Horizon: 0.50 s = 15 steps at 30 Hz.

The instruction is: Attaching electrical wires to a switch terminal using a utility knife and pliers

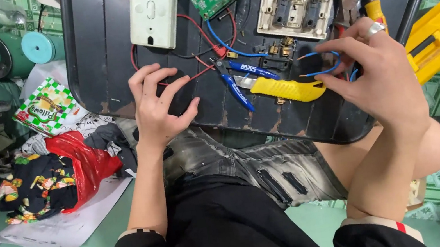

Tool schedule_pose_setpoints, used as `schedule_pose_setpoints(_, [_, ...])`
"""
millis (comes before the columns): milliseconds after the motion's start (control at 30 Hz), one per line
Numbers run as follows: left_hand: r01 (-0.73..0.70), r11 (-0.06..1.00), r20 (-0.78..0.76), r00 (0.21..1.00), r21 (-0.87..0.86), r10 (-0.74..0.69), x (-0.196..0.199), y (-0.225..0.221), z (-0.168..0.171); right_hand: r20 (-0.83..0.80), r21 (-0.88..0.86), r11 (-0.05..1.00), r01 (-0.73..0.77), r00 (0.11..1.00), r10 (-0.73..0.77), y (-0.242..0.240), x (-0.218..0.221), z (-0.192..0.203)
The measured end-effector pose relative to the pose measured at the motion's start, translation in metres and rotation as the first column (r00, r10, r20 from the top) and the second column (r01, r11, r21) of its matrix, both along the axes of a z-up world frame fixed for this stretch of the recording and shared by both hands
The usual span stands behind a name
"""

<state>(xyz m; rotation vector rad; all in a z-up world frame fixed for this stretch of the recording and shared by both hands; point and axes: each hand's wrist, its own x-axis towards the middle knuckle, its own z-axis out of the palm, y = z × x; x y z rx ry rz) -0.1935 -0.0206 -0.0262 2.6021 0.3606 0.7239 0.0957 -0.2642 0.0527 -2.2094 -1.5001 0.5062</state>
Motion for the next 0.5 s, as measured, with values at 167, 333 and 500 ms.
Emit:
schedule_pose_setpoints(167, [-0.021,0.995,0.117,0.993,-0.099,0.033,0.019,-0.011,0.021,-0.133,0.203,0.979,-0.007,0.991,0.035,0.005,0.0,0.001])
schedule_pose_setpoints(333, [0.211,0.959,0.176,0.968,-0.189,-0.178,0.078,-0.039,0.045,-0.259,0.297,0.955,0.017,0.964,0.063,0.009,-0.007,0.013])
schedule_pose_setpoints(500, [0.378,0.921,0.14,0.911,0.093,-0.388,0.124,-0.051,0.073,-0.329,0.238,0.968,0.077,0.944,0.006,0.006,-0.015,0.009])
